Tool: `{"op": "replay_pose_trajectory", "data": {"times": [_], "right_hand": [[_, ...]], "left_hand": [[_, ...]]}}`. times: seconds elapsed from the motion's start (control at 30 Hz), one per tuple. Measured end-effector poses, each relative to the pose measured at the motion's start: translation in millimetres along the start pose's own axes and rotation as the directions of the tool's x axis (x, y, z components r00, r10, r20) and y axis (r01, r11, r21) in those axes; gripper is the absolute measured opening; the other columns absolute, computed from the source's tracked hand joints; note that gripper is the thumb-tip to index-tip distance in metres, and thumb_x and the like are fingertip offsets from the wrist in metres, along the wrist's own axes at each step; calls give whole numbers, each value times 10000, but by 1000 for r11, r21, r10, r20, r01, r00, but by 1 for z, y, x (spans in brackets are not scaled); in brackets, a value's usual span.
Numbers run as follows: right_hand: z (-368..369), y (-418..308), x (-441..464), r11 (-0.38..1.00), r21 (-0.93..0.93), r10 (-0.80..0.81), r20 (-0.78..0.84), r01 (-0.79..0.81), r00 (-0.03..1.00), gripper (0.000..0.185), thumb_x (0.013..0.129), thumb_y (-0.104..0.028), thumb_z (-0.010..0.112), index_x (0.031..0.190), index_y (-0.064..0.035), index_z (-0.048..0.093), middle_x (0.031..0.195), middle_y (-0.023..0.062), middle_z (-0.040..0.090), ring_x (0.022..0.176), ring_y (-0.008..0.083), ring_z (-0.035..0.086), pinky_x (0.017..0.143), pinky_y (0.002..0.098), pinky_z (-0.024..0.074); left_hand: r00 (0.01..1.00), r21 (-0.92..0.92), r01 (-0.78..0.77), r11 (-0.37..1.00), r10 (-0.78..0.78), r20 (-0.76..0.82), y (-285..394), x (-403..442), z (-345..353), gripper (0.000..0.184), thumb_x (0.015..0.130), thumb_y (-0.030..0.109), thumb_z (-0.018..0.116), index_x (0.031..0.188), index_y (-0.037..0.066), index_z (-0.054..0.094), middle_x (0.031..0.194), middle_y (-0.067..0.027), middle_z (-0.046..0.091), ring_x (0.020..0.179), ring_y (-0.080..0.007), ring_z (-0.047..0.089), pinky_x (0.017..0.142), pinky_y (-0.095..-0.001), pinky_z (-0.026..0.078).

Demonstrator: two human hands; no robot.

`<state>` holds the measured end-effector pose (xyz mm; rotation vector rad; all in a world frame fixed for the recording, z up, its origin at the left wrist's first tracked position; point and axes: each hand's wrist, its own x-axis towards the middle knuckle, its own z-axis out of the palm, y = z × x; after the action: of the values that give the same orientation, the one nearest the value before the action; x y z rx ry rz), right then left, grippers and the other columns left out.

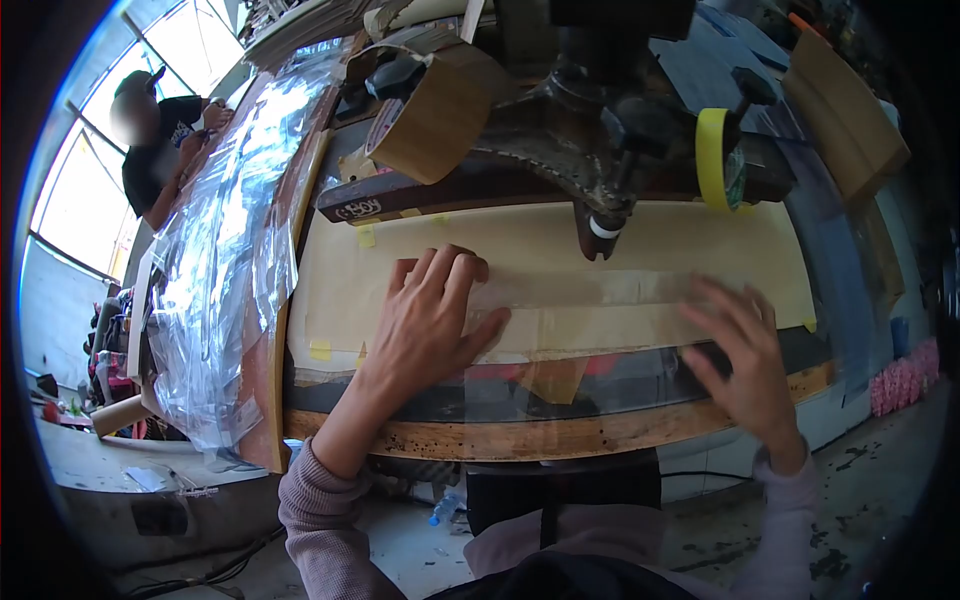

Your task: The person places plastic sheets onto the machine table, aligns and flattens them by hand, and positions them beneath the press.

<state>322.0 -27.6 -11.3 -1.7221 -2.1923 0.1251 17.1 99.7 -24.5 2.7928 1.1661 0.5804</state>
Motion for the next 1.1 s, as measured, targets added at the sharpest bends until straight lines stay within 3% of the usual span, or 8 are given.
{"op": "replay_pose_trajectory", "data": {"times": [0.13,0.23,0.33,0.43,0.57,0.6,0.73,1.1], "right_hand": [[18,24,34,999,31,21,-175,-16,984,406,806,-150,718,1193,-82,616,1216,114,607,1080,269,592,1026,456,348],[1,28,39,932,314,176,40,-180,983,283,824,-148,714,1081,-43,655,1021,102,670,896,227,625,936,398,412],[-25,28,30,845,524,129,-4,-108,992,177,832,-129,709,945,1,669,809,72,660,755,152,604,724,302,467],[-66,17,17,757,641,169,-8,-125,986,175,854,-162,697,901,4,672,798,27,641,764,103,561,711,262,443],[-104,8,-3,656,752,165,-54,-69,985,230,891,-233,677,914,-4,689,710,-8,586,648,59,493,596,219,388],[-110,4,-7,681,732,140,-99,-23,985,262,904,-262,663,909,-1,688,688,-20,545,607,39,435,561,203,341],[-126,-8,-23,696,711,82,-221,103,972,258,910,-252,655,896,5,683,684,-12,563,589,40,446,546,196,344],[-137,-25,-45,785,553,-20,-426,278,904,286,893,-289,681,834,-9,661,685,-2,561,584,36,469,547,184,339]], "left_hand": [[998,-273,-59,960,53,-29,-4,-1,5,271,821,55,700,1008,33,505,871,-94,649,853,-276,652,789,-373,490],[997,-570,63,819,-33,63,-8,-2,-4,315,832,18,689,1078,22,492,873,-116,663,784,-224,668,728,-334,528],[982,-899,166,405,-152,113,-3,-5,-19,430,859,-50,650,1215,20,420,864,-124,664,780,-176,674,715,-287,549],[989,-930,-16,368,-128,-68,16,-6,-38,511,869,-84,619,1296,7,354,856,-137,665,810,-172,668,724,-282,556],[914,-890,-227,396,-229,-335,51,-12,-61,430,852,-91,628,1229,-31,429,797,-148,675,691,-160,669,634,-258,568],[855,-859,-174,482,-359,-375,64,-13,-66,440,849,104,701,1193,-30,462,693,-98,626,541,-102,561,526,-195,460],[794,-774,-332,538,-283,-538,75,-22,-85,442,884,202,713,1182,-17,470,684,-80,617,520,-73,525,489,-170,411],[687,-704,-467,534,-282,-670,106,-56,-101,436,866,116,714,1186,-13,447,728,-128,652,547,-117,551,531,-207,425]]}}
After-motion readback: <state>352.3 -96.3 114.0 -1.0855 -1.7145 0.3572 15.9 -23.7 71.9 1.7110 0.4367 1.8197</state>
